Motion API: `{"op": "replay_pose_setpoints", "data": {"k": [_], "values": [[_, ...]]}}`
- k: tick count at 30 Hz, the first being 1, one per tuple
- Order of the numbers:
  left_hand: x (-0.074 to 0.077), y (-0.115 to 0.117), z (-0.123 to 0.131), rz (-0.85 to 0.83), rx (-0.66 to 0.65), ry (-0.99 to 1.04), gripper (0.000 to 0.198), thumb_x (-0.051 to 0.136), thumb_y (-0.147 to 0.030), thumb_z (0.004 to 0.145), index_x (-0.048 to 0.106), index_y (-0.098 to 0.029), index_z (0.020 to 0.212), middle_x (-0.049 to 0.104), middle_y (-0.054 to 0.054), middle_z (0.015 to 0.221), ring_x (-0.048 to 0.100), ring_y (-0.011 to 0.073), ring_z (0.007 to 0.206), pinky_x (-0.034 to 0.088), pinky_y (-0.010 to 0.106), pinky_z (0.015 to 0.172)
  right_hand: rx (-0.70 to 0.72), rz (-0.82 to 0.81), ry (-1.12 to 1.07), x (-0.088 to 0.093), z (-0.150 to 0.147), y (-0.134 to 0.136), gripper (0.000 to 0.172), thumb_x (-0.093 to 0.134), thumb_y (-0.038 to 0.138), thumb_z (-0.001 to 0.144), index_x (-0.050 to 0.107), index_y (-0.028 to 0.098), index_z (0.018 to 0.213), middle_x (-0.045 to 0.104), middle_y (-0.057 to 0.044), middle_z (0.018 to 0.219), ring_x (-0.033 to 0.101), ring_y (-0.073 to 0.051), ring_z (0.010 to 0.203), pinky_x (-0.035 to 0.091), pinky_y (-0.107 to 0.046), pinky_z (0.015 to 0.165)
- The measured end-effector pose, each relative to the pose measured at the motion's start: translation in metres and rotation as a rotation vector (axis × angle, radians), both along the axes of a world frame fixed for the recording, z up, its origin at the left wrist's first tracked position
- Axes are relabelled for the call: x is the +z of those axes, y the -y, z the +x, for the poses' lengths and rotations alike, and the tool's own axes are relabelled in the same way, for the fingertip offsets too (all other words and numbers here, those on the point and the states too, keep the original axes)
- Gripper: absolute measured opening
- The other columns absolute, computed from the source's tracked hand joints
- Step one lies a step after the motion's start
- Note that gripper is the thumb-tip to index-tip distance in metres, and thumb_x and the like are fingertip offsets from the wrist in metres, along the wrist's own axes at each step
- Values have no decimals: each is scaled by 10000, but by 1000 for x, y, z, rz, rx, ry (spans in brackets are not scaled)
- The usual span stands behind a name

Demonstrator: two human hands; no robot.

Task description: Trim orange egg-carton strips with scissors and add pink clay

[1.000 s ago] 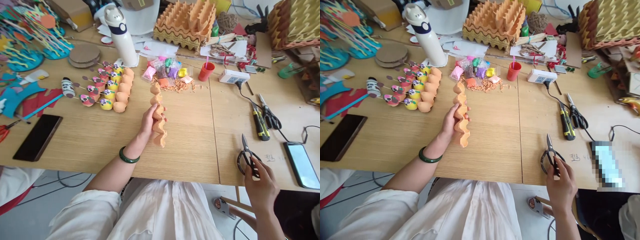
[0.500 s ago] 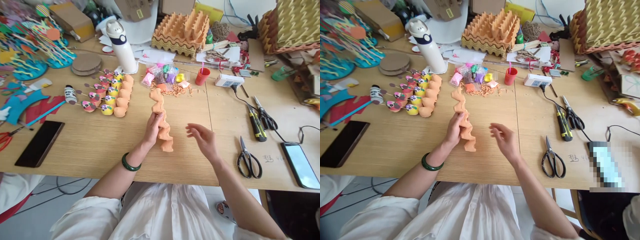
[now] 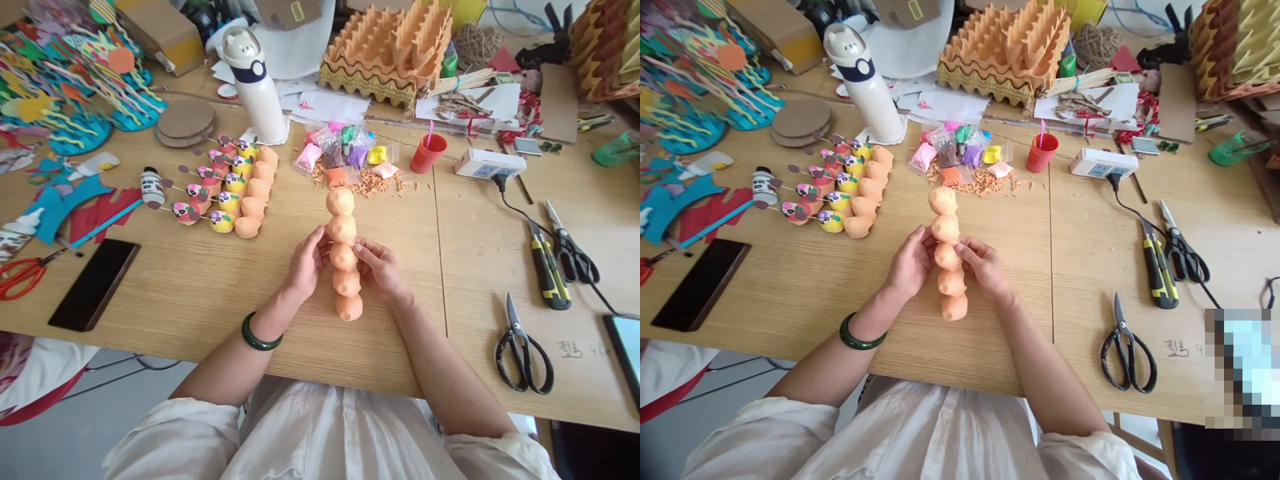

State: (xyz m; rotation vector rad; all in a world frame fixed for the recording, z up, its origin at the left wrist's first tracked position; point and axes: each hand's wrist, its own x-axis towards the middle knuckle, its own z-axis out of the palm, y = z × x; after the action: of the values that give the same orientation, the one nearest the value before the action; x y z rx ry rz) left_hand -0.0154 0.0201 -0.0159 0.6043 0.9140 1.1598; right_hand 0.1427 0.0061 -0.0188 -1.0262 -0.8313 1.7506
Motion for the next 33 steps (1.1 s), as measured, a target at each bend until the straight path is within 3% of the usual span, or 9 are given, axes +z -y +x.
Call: {"op": "replay_pose_setpoints", "data": {"k": [6, 12, 17, 20, 24, 33], "values": [[-4, 2, 0, 62, 4, 17, 238, 783, -422, 840, 710, -197, 827, 692, 4, 836, 614, 145, 770, 514, 261, 669, -35, -14, -68, -5, 0, 0, 309, 849, 491, 791, 774, 245, 961, 735, 7, 842, 651, -139, 734, 541, -258, 673], [-2, 5, 2, 49, -36, 5, 246, 762, -433, 864, 730, -191, 836, 671, 15, 814, 596, 151, 759, 503, 282, 668, -83, 40, -14, -13, -2, 2, 321, 813, 552, 814, 786, 262, 950, 738, 3, 848, 682, -170, 781, 590, -314, 751], [3, 5, 2, -10, -37, -38, 277, 761, -477, 848, 680, -222, 774, 671, 24, 787, 640, 208, 802, 493, 339, 708, -99, 82, 26, -16, -1, 0, 366, 792, 605, 811, 766, 240, 835, 686, 7, 733, 639, -157, 674, 589, -327, 692], [4, 4, 2, -43, -55, -27, 287, 778, -499, 820, 679, -231, 792, 684, 36, 795, 659, 240, 836, 491, 351, 685, -103, 55, -20, -15, 0, -2, 363, 825, 586, 777, 754, 248, 889, 697, 13, 759, 648, -143, 662, 585, -304, 649], [4, 3, 1, -76, -47, 7, 281, 808, -487, 785, 689, -236, 828, 707, 39, 848, 666, 244, 869, 497, 343, 664, -106, -2, -96, -13, 2, -4, 370, 874, 504, 733, 739, 249, 965, 718, 19, 804, 663, -125, 668, 584, -271, 622], [0, 2, 0, -99, -54, 64, 220, 795, -432, 824, 707, -230, 833, 729, 20, 852, 659, 200, 823, 502, 332, 692, -177, -12, -29, -11, 0, -5, 440, 917, 555, 651, 694, 216, 821, 643, 33, 677, 581, -108, 573, 538, -259, 551]]}}
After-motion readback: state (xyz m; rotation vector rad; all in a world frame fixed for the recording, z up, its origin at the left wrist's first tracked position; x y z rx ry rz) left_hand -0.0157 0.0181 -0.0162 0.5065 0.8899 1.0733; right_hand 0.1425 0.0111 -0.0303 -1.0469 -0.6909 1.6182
